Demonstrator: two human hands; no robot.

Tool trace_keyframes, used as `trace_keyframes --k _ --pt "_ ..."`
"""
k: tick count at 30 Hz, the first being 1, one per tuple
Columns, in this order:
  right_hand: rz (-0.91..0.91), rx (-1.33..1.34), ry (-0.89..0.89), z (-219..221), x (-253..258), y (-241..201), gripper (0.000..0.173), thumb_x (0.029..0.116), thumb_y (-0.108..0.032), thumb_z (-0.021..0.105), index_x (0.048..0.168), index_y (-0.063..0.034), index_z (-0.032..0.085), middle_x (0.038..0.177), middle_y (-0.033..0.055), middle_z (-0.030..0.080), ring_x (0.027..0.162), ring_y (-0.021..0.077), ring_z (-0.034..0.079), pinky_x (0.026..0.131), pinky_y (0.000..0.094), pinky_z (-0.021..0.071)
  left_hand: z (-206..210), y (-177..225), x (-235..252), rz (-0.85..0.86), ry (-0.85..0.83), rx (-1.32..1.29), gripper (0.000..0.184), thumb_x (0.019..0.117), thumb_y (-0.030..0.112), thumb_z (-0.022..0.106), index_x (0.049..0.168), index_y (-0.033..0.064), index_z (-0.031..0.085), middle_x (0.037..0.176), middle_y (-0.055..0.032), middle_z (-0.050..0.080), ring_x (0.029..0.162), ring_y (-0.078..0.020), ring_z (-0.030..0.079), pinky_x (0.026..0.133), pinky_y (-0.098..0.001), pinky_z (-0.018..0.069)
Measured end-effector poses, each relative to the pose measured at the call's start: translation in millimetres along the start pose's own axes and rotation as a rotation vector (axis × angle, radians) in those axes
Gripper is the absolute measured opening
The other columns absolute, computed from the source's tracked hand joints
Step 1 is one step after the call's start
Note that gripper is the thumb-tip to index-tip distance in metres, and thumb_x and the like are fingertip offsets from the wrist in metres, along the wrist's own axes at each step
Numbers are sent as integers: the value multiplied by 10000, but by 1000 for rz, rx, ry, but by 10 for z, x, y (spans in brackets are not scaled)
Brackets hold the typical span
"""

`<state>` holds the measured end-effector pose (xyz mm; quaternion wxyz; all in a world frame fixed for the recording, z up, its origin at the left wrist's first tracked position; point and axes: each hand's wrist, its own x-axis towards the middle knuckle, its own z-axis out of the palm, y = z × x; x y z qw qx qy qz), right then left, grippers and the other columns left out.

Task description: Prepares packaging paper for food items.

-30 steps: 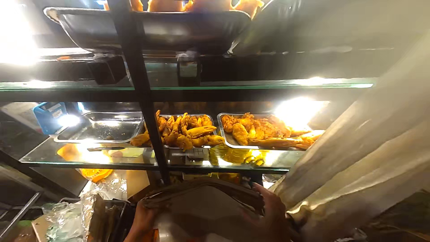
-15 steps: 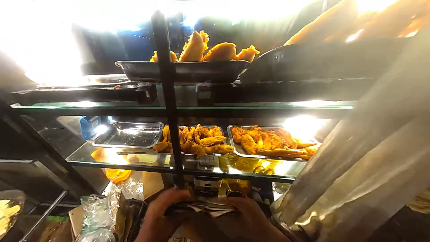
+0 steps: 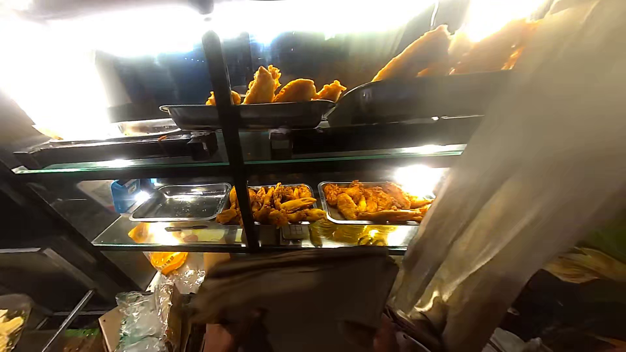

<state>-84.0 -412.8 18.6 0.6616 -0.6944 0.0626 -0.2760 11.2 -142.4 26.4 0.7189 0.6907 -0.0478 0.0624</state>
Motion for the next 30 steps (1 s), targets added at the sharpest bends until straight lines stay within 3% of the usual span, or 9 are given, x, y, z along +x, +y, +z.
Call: trace_keyframes --k 5,7,11,14,18,21,25,27,30 --pt "-160 -154 130 177 75 99 526 794 -196 795 1156 112 570 999 53 721 909 8 710 805 212 624 97 4 32 125 51 31 504 738 120 891 1145 -37 638 983 -25 757 926 -98 729 872 -307 622" --pt "-245 -185 156 220 157 217 437 800 -289 792 1064 19 630 921 -16 732 869 -25 704 779 199 622 194 74 -72 103 86 96 445 763 117 862 1124 -35 652 971 -8 755 920 -64 723 865 -274 616" --pt "-210 -187 8 232 76 553 586 798 -254 853 1236 73 640 1106 62 757 1044 80 719 944 297 615 219 -316 -187 -97 97 282 652 761 260 898 1259 -56 622 1147 -102 724 1089 -109 678 993 -330 554" --pt "-304 -171 61 321 10 948 541 814 -283 853 1242 -29 639 1115 6 745 1032 70 718 907 299 636 189 -657 -110 -49 112 195 672 750 189 901 1279 -77 584 1154 -109 719 1074 -113 687 969 -311 576" --pt "-271 -176 80 340 204 1104 485 818 -274 842 1191 -25 657 1053 -6 756 972 65 731 869 290 647 211 -710 204 23 126 144 800 692 221 925 1327 -58 525 1189 -93 696 1106 -119 669 981 -315 569" --pt "-251 -162 78 415 402 998 428 817 -213 817 1166 -6 681 1035 5 767 944 73 741 854 294 655 333 -601 389 38 153 35 901 618 130 974 1341 -55 469 1147 -98 715 1063 -142 702 950 -332 605" --pt "-338 -121 84 415 534 459 421 799 -198 837 1141 -7 684 1031 13 765 955 92 741 857 303 656 359 9 283 161 232 93 925 574 118 976 1304 -105 454 1116 -75 716 1025 -85 704 927 -281 608" --pt "-324 -84 48 315 487 343 449 802 -203 851 1175 -17 683 1068 12 767 995 99 739 887 310 650 208 86 220 183 232 200 914 602 204 961 1294 -136 472 1130 -87 706 1039 -60 685 937 -262 584" --pt "-216 -91 -41 175 373 578 580 774 -215 885 1263 -20 640 1148 4 751 1066 83 717 943 306 626 -43 -219 243 177 7 254 895 702 364 912 1348 -104 505 1235 -110 686 1136 -111 654 1000 -312 549"
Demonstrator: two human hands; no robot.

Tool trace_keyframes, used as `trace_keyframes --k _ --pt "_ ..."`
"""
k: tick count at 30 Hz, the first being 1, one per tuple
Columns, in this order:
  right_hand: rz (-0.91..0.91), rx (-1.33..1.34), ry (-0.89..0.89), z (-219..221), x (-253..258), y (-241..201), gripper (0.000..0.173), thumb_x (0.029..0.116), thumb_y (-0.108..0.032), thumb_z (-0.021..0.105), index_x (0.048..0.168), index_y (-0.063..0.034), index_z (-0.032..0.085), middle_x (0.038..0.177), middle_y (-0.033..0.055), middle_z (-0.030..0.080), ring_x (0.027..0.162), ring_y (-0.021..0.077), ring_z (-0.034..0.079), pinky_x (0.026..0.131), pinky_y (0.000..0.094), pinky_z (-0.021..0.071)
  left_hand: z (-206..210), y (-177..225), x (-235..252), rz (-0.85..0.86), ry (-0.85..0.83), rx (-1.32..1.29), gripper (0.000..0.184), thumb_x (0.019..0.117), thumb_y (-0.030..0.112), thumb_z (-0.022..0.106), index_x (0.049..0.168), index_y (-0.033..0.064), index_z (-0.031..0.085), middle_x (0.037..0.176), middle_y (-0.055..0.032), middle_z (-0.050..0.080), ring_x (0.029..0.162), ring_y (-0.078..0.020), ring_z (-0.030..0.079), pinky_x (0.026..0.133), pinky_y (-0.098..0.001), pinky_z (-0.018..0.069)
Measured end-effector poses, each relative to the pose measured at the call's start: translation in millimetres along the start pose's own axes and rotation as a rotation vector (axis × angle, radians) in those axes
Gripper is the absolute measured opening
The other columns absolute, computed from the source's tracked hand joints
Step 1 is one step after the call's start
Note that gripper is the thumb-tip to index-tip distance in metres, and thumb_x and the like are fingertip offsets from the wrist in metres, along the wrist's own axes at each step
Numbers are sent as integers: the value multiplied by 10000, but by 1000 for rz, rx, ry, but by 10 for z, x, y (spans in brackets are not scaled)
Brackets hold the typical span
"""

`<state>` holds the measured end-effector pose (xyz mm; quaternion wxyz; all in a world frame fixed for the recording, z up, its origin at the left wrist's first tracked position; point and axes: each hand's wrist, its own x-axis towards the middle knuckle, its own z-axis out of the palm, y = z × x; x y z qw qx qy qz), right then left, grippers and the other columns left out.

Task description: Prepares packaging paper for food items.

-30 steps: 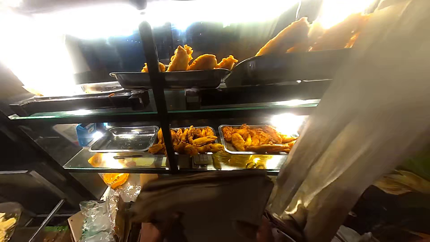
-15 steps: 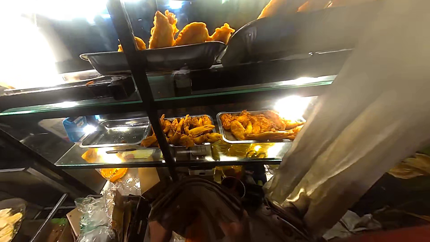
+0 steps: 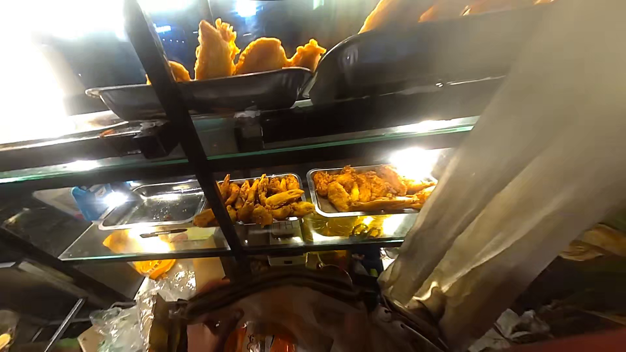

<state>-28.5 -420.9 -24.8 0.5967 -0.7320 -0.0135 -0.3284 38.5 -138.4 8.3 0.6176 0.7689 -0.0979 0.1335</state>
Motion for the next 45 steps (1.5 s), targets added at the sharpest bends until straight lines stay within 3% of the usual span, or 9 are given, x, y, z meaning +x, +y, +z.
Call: trace_keyframes --k 8,14,18,22,26,31,37,42,45 --pt "103 -38 131 261 -25 445 580 742 -198 873 1223 25 637 1078 31 758 993 81 731 897 301 642 399 -318 169 -142 69 -135 720 723 108 887 1320 -78 530 1170 -110 708 1079 -147 688 945 -334 594" --pt "57 4 113 96 88 207 696 750 -247 894 1297 57 589 1144 61 742 1048 108 722 930 319 634 365 82 127 -87 34 -113 875 605 190 946 1309 -80 502 1128 -72 712 1032 -95 692 922 -286 594" --pt "138 -49 85 -70 6 404 845 696 -354 945 1330 50 560 1222 65 718 1140 94 685 1013 303 585 298 -454 21 -60 -61 -94 936 603 271 969 1302 -98 467 1129 -89 697 1024 -99 692 921 -294 600" --pt "294 27 23 57 11 578 659 682 -252 969 1211 -9 658 1097 30 762 1036 107 727 962 327 623 494 -972 -8 -231 -46 -177 744 656 131 941 1262 -69 559 1079 -98 736 1006 -155 717 907 -357 616" --pt "253 -17 42 152 170 390 448 706 -229 925 1056 -41 718 950 -2 772 903 90 744 860 309 647 632 -798 201 -176 20 -151 692 669 155 943 1224 -53 586 1043 -82 744 960 -148 730 883 -352 628" --pt "60 93 20 19 154 85 488 767 -205 915 1154 -19 682 1027 40 773 953 166 754 887 388 659 421 -325 109 -108 62 -243 860 586 122 975 1282 -61 505 1072 -94 732 997 -170 723 908 -358 622" --pt "302 26 -31 64 -133 450 578 709 -226 945 1180 -24 676 1066 20 764 994 112 738 926 338 640 357 -912 -53 -151 -127 46 603 679 201 956 1174 0 674 1046 -33 759 995 -105 719 928 -327 608" --pt "-71 -161 53 -406 270 -201 763 734 -309 929 1353 -18 590 1276 55 699 1183 128 670 1017 334 594 341 -720 102 -62 -194 78 577 655 214 964 1115 22 674 988 -5 765 937 -85 730 904 -323 618" --pt "-257 -704 -53 -729 499 -741 856 765 -563 824 1481 -201 526 1403 -7 633 1331 179 569 1102 451 504 375 -425 170 161 -305 113 379 718 236 919 1010 79 736 938 34 770 897 -47 728 869 -298 621"
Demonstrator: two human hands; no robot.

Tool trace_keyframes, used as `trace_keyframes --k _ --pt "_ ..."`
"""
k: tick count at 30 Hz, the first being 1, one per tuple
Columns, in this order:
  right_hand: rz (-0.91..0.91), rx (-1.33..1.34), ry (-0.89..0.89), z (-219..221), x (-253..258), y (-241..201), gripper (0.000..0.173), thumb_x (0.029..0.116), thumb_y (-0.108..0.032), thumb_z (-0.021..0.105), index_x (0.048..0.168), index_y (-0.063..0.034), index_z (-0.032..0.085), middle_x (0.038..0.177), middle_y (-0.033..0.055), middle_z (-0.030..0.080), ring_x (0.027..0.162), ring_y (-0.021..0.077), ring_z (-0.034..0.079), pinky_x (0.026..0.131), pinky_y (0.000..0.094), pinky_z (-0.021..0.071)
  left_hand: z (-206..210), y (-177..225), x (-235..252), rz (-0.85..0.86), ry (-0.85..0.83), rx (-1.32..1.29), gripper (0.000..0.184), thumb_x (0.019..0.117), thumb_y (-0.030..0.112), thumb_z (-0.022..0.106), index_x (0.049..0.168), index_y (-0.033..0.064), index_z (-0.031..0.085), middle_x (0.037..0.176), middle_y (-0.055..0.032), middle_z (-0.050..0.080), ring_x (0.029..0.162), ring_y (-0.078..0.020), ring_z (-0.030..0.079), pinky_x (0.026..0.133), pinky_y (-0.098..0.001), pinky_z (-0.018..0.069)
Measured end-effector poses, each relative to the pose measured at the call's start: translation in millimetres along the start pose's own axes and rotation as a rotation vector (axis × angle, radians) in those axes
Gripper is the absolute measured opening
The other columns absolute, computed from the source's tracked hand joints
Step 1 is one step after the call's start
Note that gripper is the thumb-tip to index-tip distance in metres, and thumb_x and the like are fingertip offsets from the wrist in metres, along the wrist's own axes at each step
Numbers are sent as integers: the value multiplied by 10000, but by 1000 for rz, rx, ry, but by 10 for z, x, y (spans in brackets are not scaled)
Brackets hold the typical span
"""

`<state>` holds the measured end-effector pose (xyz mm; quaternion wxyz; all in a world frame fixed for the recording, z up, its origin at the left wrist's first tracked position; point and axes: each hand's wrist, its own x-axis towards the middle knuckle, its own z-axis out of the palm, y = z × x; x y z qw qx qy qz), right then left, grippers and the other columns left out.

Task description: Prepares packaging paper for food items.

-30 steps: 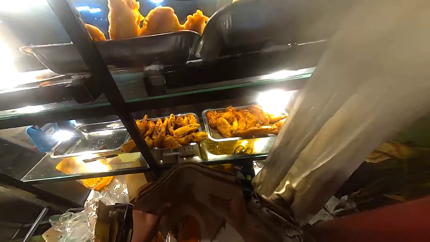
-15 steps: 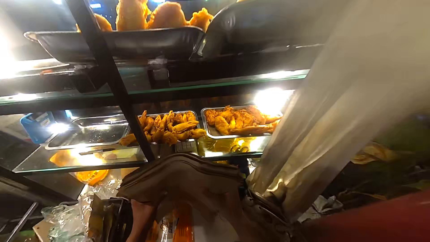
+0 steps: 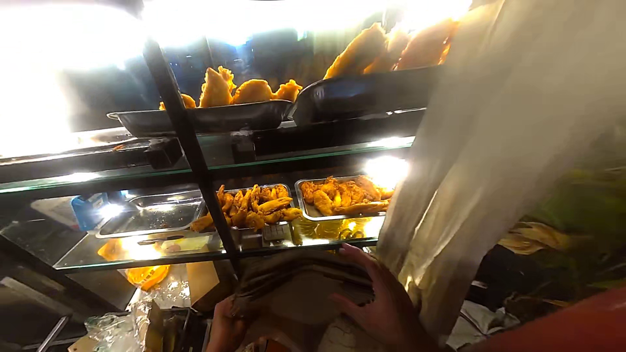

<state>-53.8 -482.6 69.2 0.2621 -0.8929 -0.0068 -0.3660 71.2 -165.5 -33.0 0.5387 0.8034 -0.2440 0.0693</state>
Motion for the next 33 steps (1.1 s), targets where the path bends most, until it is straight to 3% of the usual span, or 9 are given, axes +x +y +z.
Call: trace_keyframes --k 3,6,9,13,16,19,24,28,33 --pt "-45 -233 -196 -196 196 -171 929 636 -531 893 1457 -268 548 1392 -13 628 1366 256 532 1111 548 456 1 349 223 191 -160 119 233 819 331 849 960 171 755 925 72 750 879 -36 708 830 -322 620" --pt "139 41 -323 -218 176 -7 609 713 -579 848 1170 -205 701 1006 -17 744 978 148 711 847 469 602 -70 721 385 186 -261 236 243 825 367 831 979 193 761 935 62 748 892 -71 706 839 -396 612" --pt "80 359 -52 -181 -61 -35 535 793 -602 809 1068 -150 727 921 -80 738 897 -12 694 811 263 619 -319 938 490 280 -249 297 327 776 408 876 990 208 732 926 91 733 866 -44 696 802 -350 620" --pt "-9 537 106 -479 -103 -373 432 824 -378 863 1160 -149 719 1009 -72 759 936 26 720 829 247 638 -955 822 378 372 6 323 588 677 474 916 1142 187 696 1087 43 739 1012 -111 708 900 -394 617" --pt "57 722 114 -750 -63 -497 386 804 -304 877 1156 -264 723 1039 -138 760 942 16 719 840 233 627 -1135 177 -56 147 222 36 1030 727 535 853 1457 -44 413 1378 -165 595 1264 -222 591 1067 -395 511" --pt "196 796 179 -755 -126 -436 501 693 -232 948 1140 -239 720 1040 -108 773 959 61 737 863 284 641 -728 54 -445 -244 241 -337 1207 691 765 761 1465 -68 355 1275 -73 636 1121 -73 633 945 -303 563" --pt "394 399 124 -448 -562 -214 368 829 -216 785 1059 43 660 935 -9 728 892 -14 675 832 210 584 -540 123 -271 -487 300 -334 469 789 193 813 1151 -37 623 950 -82 725 848 -120 712 782 -314 614" --pt "738 225 -272 -263 -826 -338 500 956 -132 651 1345 160 532 1276 283 643 1192 273 635 1062 417 486 -381 -194 -371 -305 312 -243 518 766 263 877 1149 -17 668 994 -66 760 916 -137 739 860 -343 631" --pt "640 402 46 496 -1067 -95 533 869 -202 811 1256 94 593 1083 113 733 998 102 719 911 300 609 -111 -11 -443 -42 369 -267 523 704 97 920 1135 -46 660 1026 -36 763 946 -105 735 887 -312 630"
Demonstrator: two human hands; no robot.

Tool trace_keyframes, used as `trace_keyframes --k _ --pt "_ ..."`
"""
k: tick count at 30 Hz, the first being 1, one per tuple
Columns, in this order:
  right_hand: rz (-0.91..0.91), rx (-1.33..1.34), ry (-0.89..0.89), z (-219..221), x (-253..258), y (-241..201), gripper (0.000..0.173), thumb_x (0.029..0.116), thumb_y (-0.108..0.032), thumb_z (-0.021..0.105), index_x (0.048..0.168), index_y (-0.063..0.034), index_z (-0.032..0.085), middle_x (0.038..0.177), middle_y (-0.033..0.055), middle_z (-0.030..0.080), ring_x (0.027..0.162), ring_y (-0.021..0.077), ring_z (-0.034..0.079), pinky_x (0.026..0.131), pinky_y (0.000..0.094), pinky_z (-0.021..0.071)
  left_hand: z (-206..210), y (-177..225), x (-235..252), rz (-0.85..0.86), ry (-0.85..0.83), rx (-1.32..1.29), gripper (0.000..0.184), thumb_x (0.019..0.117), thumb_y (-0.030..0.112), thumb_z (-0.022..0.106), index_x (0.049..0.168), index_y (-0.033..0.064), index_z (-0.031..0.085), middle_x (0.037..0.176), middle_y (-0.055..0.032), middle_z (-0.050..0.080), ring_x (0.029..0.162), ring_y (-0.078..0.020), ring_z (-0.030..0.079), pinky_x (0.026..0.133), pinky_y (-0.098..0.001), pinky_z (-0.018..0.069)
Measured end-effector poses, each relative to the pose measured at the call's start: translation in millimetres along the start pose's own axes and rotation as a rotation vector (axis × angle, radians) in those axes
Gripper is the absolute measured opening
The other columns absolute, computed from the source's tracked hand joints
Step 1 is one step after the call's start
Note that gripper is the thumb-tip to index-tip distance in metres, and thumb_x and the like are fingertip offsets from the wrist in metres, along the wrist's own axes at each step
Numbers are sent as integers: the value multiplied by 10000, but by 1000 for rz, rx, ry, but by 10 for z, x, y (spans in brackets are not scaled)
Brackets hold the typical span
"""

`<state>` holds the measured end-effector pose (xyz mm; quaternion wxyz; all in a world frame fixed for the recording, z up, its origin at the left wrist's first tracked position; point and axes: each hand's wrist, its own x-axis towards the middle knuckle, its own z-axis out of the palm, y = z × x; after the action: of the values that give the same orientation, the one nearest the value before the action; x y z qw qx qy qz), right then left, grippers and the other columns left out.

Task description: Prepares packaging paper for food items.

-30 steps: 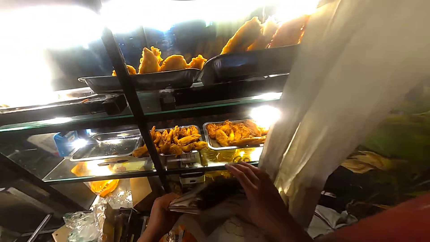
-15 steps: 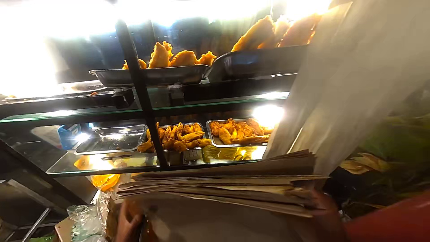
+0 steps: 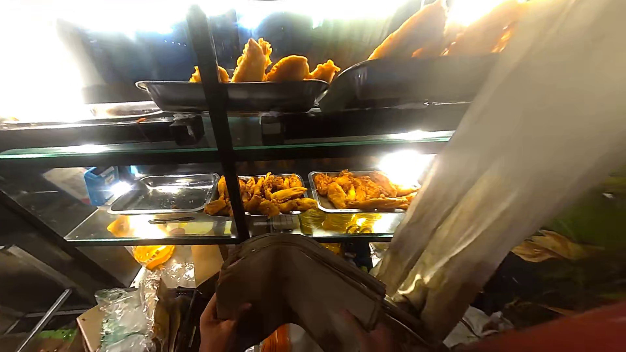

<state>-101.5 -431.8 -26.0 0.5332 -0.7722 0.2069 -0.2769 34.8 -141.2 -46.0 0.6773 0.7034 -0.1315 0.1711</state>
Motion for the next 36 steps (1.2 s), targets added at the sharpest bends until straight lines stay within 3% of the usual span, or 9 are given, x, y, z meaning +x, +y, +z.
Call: trace_keyframes --k 5,10,15,19,22,27,31,34,36 --pt "-46 21 24 39 -24 443 569 838 -166 834 1265 106 575 1141 124 722 1047 83 705 937 287 604 -196 -425 -372 -63 -1 253 816 688 207 945 1287 -159 529 1193 -200 686 1104 -167 677 1011 -343 551" --pt "-147 68 -121 181 91 1018 630 780 -238 867 1278 24 585 1163 80 718 1065 135 700 937 320 609 -207 -837 -479 -312 9 74 965 579 98 990 1375 -89 480 1236 -139 694 1131 -179 683 1007 -375 581" --pt "63 206 -53 314 201 774 543 705 -45 863 1197 35 648 1060 67 756 968 115 732 870 318 636 -91 -802 -216 -300 -7 191 681 703 121 932 1265 -74 600 1135 -107 737 1057 -136 708 982 -334 586" --pt "143 161 31 407 286 368 567 616 -97 863 1128 32 656 948 37 757 863 61 734 777 265 641 17 -531 -54 -217 6 149 583 660 106 956 1148 -39 671 1039 -64 767 968 -126 736 926 -325 619" --pt "202 57 -44 124 314 137 670 741 -146 867 1296 78 566 1122 125 712 1017 124 702 917 325 598 -163 -233 -5 -161 16 149 619 655 89 949 1178 -65 656 1079 -89 759 1002 -149 732 939 -347 615" --pt "-126 179 -187 -10 497 715 759 723 -184 889 1356 47 539 1265 134 669 1144 176 665 981 343 584 -352 -471 48 -162 -155 -63 780 706 192 909 1336 -60 524 1251 -177 675 1155 -283 664 992 -422 580" --pt "-154 129 -160 100 529 830 845 730 -387 892 1383 21 542 1199 109 708 1072 154 699 925 330 608 -289 -761 56 -271 -128 32 939 616 184 971 1403 -30 507 1271 -114 687 1156 -193 675 1005 -383 586" --pt "-176 116 -162 184 577 809 787 747 -356 861 1375 6 556 1294 101 673 1152 139 667 975 318 587 -221 -743 157 -309 -72 134 952 543 291 1004 1312 -33 547 1178 -75 715 1093 -124 689 987 -321 584" --pt "-147 156 -137 271 605 728 751 731 -323 856 1350 -4 576 1263 77 690 1129 128 677 956 318 598 -173 -771 214 -319 -51 99 920 552 205 1014 1305 -47 550 1175 -90 722 1096 -144 697 989 -340 592"
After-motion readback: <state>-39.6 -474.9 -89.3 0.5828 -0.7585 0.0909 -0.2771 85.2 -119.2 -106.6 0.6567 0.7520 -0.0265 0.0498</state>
